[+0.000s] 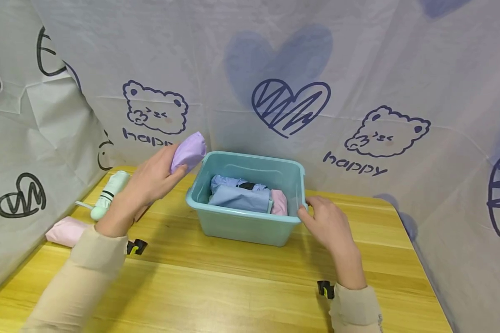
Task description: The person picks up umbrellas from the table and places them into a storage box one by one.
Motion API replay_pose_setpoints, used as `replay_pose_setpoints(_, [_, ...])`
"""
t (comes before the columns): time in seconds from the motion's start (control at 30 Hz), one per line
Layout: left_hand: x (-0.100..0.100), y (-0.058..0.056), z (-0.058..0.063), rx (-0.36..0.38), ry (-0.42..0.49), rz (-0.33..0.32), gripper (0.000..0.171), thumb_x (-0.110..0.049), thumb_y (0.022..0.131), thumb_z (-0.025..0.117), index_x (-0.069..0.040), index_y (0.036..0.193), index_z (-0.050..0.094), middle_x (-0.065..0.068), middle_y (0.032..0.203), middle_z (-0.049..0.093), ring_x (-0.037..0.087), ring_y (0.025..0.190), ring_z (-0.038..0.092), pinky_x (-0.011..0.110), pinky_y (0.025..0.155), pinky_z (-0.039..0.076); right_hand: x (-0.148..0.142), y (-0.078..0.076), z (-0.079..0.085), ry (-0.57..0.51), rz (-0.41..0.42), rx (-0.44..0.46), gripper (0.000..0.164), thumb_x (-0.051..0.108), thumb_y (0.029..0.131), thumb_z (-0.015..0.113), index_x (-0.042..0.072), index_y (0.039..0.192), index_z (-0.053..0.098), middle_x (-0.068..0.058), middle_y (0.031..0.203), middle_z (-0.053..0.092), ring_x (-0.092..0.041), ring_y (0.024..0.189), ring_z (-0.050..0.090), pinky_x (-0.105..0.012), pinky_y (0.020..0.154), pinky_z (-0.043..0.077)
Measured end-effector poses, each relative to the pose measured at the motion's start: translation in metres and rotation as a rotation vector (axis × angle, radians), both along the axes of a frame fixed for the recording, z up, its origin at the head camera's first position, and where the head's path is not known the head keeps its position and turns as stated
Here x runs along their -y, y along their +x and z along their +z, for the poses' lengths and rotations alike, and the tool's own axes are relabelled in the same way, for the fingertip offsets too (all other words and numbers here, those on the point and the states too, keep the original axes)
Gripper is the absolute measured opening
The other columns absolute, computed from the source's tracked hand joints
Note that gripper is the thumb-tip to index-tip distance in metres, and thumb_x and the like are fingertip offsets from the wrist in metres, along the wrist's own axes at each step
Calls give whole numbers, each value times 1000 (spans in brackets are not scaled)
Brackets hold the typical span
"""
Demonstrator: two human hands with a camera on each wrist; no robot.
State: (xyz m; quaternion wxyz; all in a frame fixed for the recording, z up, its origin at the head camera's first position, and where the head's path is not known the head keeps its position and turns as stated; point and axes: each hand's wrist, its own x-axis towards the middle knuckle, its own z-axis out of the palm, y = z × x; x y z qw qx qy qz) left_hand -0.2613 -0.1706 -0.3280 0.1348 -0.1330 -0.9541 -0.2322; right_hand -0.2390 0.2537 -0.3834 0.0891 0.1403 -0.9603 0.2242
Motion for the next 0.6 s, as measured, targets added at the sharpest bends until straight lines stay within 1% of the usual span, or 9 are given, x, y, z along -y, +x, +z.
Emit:
replay_pose_setpoints(0.1, [-6, 3, 10, -8, -32, -21, 65, -42, 100, 54, -6, 153, 40, 14, 134, 55, 30, 105, 58, 50, 81, 55, 1, 0, 0, -2, 2, 3, 50, 35, 103, 46, -1, 129, 68, -21, 127, 68, -43, 115, 64, -61, 98, 51])
replay_pose_setpoints(0.23, [-16, 6, 22, -17, -83, -69, 66, -42, 100, 55, -7, 154, 39, 15, 137, 55, 30, 108, 58, 52, 85, 55, 1, -1, 1, -6, 7, 6, 49, 35, 103, 46, -1, 130, 67, -21, 128, 68, -43, 115, 64, -61, 98, 50])
replay_pose_setpoints(0.33, [-25, 6, 29, -34, -140, -115, 68, -41, 100, 55, -6, 155, 39, 16, 138, 56, 30, 110, 60, 53, 89, 56, 1, -1, 1, -5, 5, 5, 49, 35, 102, 46, -1, 129, 67, -21, 128, 68, -43, 115, 64, -61, 98, 50])
replay_pose_setpoints(0.37, [-28, 6, 32, -39, -162, -130, 67, -41, 100, 55, -6, 155, 39, 16, 138, 57, 30, 110, 60, 53, 88, 56, 0, -1, 1, -5, 5, 5, 49, 35, 102, 46, -1, 129, 67, -21, 128, 68, -43, 115, 64, -61, 98, 50])
replay_pose_setpoints(0.5, [-42, 6, 38, -50, -240, -182, 67, -41, 99, 56, -6, 154, 41, 14, 134, 59, 28, 104, 62, 50, 81, 57, 0, -1, 1, -7, 5, 7, 49, 34, 102, 46, -1, 129, 68, -21, 128, 68, -43, 116, 64, -61, 98, 50])
replay_pose_setpoints(0.6, [-52, 4, 39, -53, -301, -212, 66, -42, 99, 55, -7, 153, 43, 12, 131, 60, 25, 101, 61, 47, 79, 57, 0, -1, 1, -6, 6, 8, 49, 35, 102, 46, -1, 129, 68, -21, 128, 68, -43, 116, 64, -61, 99, 50])
